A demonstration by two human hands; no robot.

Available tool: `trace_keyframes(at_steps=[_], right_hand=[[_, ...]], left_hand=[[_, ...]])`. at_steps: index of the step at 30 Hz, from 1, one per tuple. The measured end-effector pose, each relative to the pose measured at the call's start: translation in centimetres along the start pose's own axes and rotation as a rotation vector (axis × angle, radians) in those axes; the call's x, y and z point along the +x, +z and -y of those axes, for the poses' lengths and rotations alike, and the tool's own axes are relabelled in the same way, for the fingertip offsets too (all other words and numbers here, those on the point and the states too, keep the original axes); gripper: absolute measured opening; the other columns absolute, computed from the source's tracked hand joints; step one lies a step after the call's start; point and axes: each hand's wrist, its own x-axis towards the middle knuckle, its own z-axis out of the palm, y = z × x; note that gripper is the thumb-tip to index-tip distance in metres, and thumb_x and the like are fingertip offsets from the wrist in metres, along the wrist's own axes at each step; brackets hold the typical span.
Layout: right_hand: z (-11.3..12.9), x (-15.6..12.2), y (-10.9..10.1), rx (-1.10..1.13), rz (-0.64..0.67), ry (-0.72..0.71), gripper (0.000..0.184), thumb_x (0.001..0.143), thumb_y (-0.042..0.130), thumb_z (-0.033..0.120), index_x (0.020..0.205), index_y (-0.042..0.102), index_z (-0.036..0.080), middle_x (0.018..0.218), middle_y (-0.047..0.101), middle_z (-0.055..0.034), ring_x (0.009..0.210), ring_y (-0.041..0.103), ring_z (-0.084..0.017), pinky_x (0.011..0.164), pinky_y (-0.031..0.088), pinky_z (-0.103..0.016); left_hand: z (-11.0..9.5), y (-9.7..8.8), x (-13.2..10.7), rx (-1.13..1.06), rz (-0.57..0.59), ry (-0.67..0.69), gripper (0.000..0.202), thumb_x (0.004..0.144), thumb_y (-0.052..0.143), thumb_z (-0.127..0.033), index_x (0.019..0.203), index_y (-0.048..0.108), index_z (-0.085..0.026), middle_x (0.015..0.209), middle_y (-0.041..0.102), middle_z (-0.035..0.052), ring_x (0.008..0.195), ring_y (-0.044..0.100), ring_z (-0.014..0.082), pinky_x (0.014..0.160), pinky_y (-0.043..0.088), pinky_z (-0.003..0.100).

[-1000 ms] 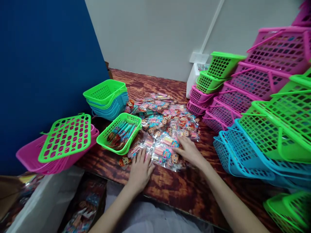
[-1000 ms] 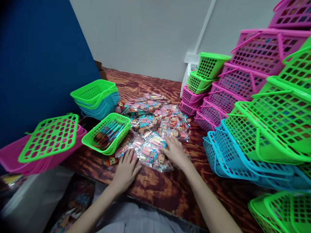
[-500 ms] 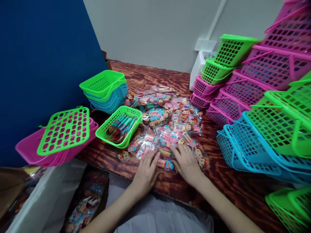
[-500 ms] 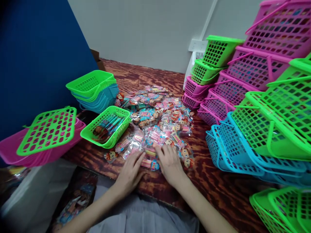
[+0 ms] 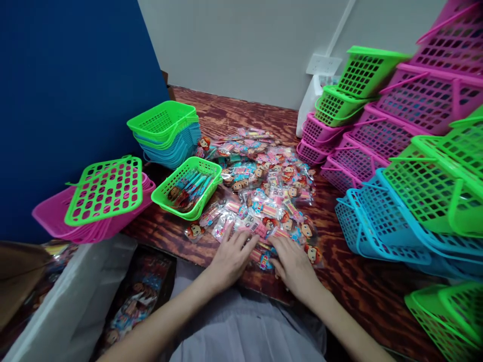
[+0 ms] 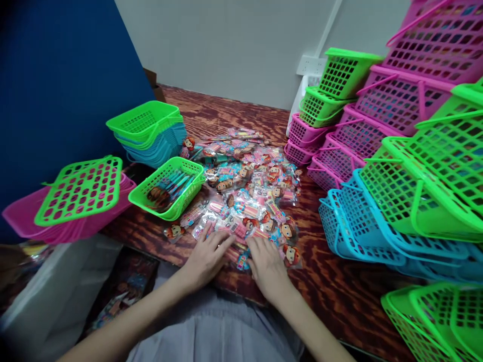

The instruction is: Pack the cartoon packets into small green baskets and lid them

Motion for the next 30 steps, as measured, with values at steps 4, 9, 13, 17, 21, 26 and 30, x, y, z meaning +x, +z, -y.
trace_keyframes(at_steps=[4,9,13,17,21,26,30], right_hand=[[-2.0,0.5,-1.4,0.171,0.160,0.124,0.075,0.080,0.068,0.016,0.148,0.036,0.020,0.146,0.051,-0.0129,0.134,0.047,-0.028,0.110,0.040,-0.046],[-3.5,0.0,-2.9,0.274,0.379,0.171,0.090,0.072,0.076,0.022,0.152,0.033,0.024,0.156,0.039,-0.0102,0.144,0.035,-0.028,0.119,0.028,-0.047],[-4.3,-0.4,-2.7,0.335,0.345,0.142,0.081,0.074,0.066,0.011,0.149,0.040,0.026,0.153,0.044,-0.0074,0.141,0.041,-0.025,0.116,0.032,-0.044],[-5.2,-0.7,-3.9,0.467,0.200,0.209,0.039,0.089,0.052,0.020,0.126,0.064,0.023,0.128,0.067,-0.0072,0.118,0.061,-0.024,0.102,0.046,-0.039],[-4.7,-2.4,-7.2,0.516,0.036,0.272,0.027,0.095,0.047,0.033,0.105,0.071,0.022,0.106,0.072,-0.0068,0.100,0.066,-0.022,0.087,0.050,-0.033],[-3.2,-5.7,-8.4,0.448,0.298,0.236,0.024,0.092,0.051,0.026,0.103,0.072,0.027,0.106,0.071,-0.0040,0.104,0.064,-0.023,0.092,0.049,-0.034],[-2.6,-6.6,-5.8,0.248,0.276,0.318,0.037,0.087,0.060,0.026,0.124,0.063,0.027,0.129,0.063,-0.0070,0.125,0.053,-0.028,0.104,0.043,-0.043]], left_hand=[[0.3,-0.8,0.9,-0.046,0.121,-0.004,0.037,0.087,0.060,-0.016,0.123,0.053,-0.018,0.111,0.060,0.0074,0.106,0.055,0.0241,0.114,0.030,0.051],[0.1,-1.6,2.1,-0.066,0.252,0.013,0.029,0.083,0.070,-0.029,0.105,0.056,-0.017,0.110,0.059,0.0083,0.105,0.054,0.0263,0.092,0.044,0.040],[0.3,-1.3,3.8,-0.075,0.315,0.071,0.028,0.091,0.063,-0.042,0.106,0.061,-0.019,0.097,0.064,0.0059,0.095,0.058,0.0253,0.088,0.041,0.040],[1.0,-2.3,5.4,-0.181,0.292,0.030,0.027,0.101,0.048,-0.039,0.092,0.065,-0.020,0.089,0.063,0.0035,0.084,0.059,0.0193,0.078,0.039,0.032],[1.1,-5.0,5.2,-0.343,0.232,-0.022,0.030,0.101,0.047,-0.039,0.087,0.064,-0.019,0.083,0.060,0.0014,0.078,0.055,0.0161,0.069,0.037,0.027],[-0.9,-5.1,2.3,-0.440,0.446,0.025,0.022,0.096,0.058,-0.038,0.087,0.065,-0.019,0.100,0.061,0.0039,0.094,0.056,0.0192,0.080,0.042,0.029],[-2.6,-2.7,0.8,-0.189,0.471,0.022,0.016,0.091,0.054,-0.019,0.106,0.061,-0.017,0.113,0.059,0.0102,0.105,0.052,0.0253,0.093,0.041,0.040]])
